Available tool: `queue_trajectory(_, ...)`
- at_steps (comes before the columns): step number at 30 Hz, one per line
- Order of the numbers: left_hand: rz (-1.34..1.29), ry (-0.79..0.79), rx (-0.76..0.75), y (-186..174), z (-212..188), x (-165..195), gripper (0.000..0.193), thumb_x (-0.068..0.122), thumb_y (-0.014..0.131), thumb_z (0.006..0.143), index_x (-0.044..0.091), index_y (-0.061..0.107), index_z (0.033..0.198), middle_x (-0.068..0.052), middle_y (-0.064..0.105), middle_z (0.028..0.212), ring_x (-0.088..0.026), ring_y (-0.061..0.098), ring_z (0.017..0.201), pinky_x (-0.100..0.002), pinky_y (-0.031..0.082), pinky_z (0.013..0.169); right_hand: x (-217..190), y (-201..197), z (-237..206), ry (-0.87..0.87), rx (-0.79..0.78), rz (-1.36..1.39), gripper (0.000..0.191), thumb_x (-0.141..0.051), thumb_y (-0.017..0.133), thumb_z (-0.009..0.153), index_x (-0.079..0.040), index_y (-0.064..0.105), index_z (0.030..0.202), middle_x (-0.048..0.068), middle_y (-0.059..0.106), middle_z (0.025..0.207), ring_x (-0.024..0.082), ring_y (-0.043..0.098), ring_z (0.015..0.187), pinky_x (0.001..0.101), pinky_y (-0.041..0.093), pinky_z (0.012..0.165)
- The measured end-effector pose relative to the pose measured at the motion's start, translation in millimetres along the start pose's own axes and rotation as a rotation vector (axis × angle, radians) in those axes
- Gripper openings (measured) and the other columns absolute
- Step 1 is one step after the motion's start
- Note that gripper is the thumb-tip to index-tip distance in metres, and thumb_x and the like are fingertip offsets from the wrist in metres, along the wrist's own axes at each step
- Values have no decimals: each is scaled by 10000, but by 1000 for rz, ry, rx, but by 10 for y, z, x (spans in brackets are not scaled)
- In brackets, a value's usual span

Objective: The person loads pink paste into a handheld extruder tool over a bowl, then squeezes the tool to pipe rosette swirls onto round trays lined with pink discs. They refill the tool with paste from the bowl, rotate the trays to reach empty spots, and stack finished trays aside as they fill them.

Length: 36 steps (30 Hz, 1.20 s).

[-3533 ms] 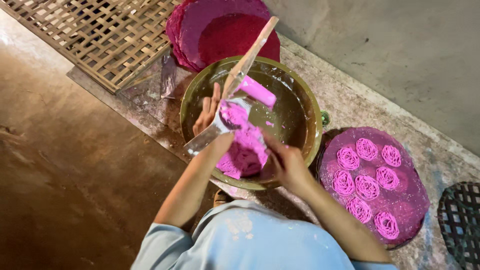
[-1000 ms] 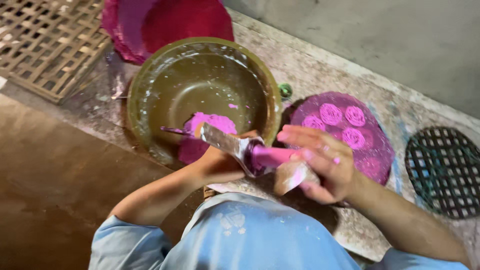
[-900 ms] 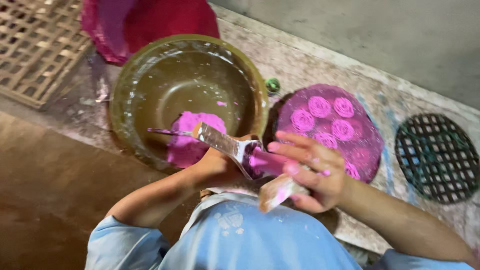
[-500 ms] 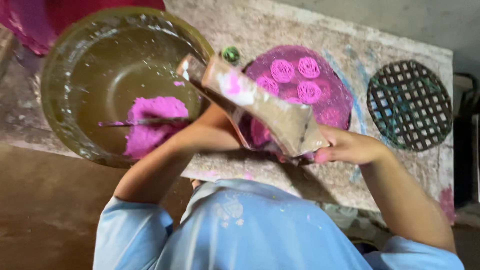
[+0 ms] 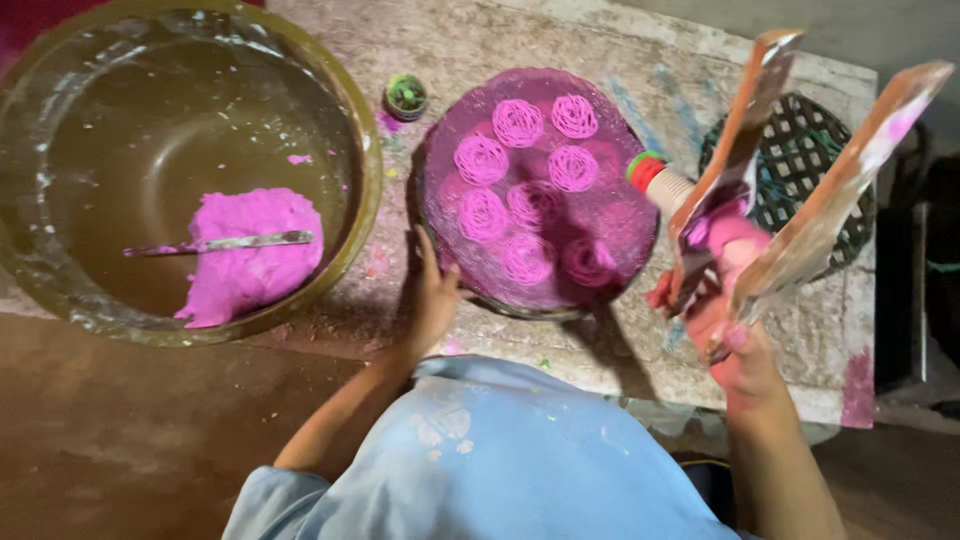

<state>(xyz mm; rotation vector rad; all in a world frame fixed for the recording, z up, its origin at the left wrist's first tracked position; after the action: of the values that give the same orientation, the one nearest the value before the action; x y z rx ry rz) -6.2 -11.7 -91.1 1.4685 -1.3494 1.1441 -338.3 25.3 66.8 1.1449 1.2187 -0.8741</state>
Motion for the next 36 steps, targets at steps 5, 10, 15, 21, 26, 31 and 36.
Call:
queue_trajectory(5, 77, 411, -1, -345, 719, 299, 616, -49, 435, 1139, 23, 219, 1711, -246, 356, 1734, -325, 497, 1494, -365, 429, 1180, 128, -394, -168, -10, 73, 84, 930, -594, 788, 802, -74, 390, 1462, 142, 561, 1230, 289, 570, 1173, 489, 457, 1060)
queue_trajectory(10, 291, 127, 165, -314, 1158, 622, 492, 74, 438, 1092, 9, 364, 1573, -231, 360, 1664, -368, 470, 1403, -416, 398, 1180, 325, -583, -228, 96, 48, 50, 896, -684, 692, 875, -33, 441, 1437, 143, 598, 1203, 274, 598, 1112, 461, 472, 1007)
queue_trajectory(15, 191, 542, 0, 307, 1003, 1026, 573, 269, 551, 1077, -26, 387, 1539, -210, 337, 1649, -342, 375, 1516, -444, 320, 1271, 271, -601, -62, 247, -166, 67, 1006, -830, 523, 884, 13, 511, 1433, 156, 663, 1164, 260, 647, 1026, 411, 515, 881)
queue_trajectory(21, -1353, 19, -1135, 1075, 860, 1289, 877, 656, 560, 921, 63, 447, 1556, -138, 589, 1427, -310, 514, 1438, -497, 344, 1279, 178, -413, 71, 835, -322, 148, 858, -682, 541, 820, -3, 512, 1343, 161, 684, 1187, 262, 678, 1070, 431, 539, 938)
queue_trajectory(26, -1525, 56, -993, 1331, 989, 1170, 554, 590, 499, 1064, 99, 571, 1309, -42, 611, 1082, -248, 600, 1165, -422, 419, 1132, -39, -561, 332, 818, -323, -168, 761, -644, 383, 955, 13, 601, 1270, 173, 730, 1063, 270, 714, 947, 424, 567, 897)
queue_trajectory(31, -1624, 81, -866, 1344, 1375, 964, 369, 515, 487, 1060, 152, 554, 1058, 0, 578, 934, -192, 583, 977, -407, 471, 1091, 67, -555, 635, 708, -304, -669, 822, -660, 252, 996, -1, 740, 1050, 117, 763, 857, 204, 705, 780, 377, 559, 724)
queue_trajectory(36, -1629, 63, -874, 1263, 1383, 811, 363, 515, 477, 1025, 160, 548, 1005, 10, 570, 898, -169, 573, 933, -393, 476, 1014, 173, -394, 662, 724, -221, -528, 761, -678, 355, 945, -12, 701, 1066, 114, 752, 839, 187, 695, 718, 336, 580, 684)
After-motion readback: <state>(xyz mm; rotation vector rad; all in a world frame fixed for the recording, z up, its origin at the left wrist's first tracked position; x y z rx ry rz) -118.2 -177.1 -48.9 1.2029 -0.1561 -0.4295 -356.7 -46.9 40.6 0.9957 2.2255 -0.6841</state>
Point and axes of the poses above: each hand's wrist, its own z-axis towards the middle knuckle, its own y-axis out of the palm, x = y × z, the point moved 2 cm from there along z, towards the middle knuckle
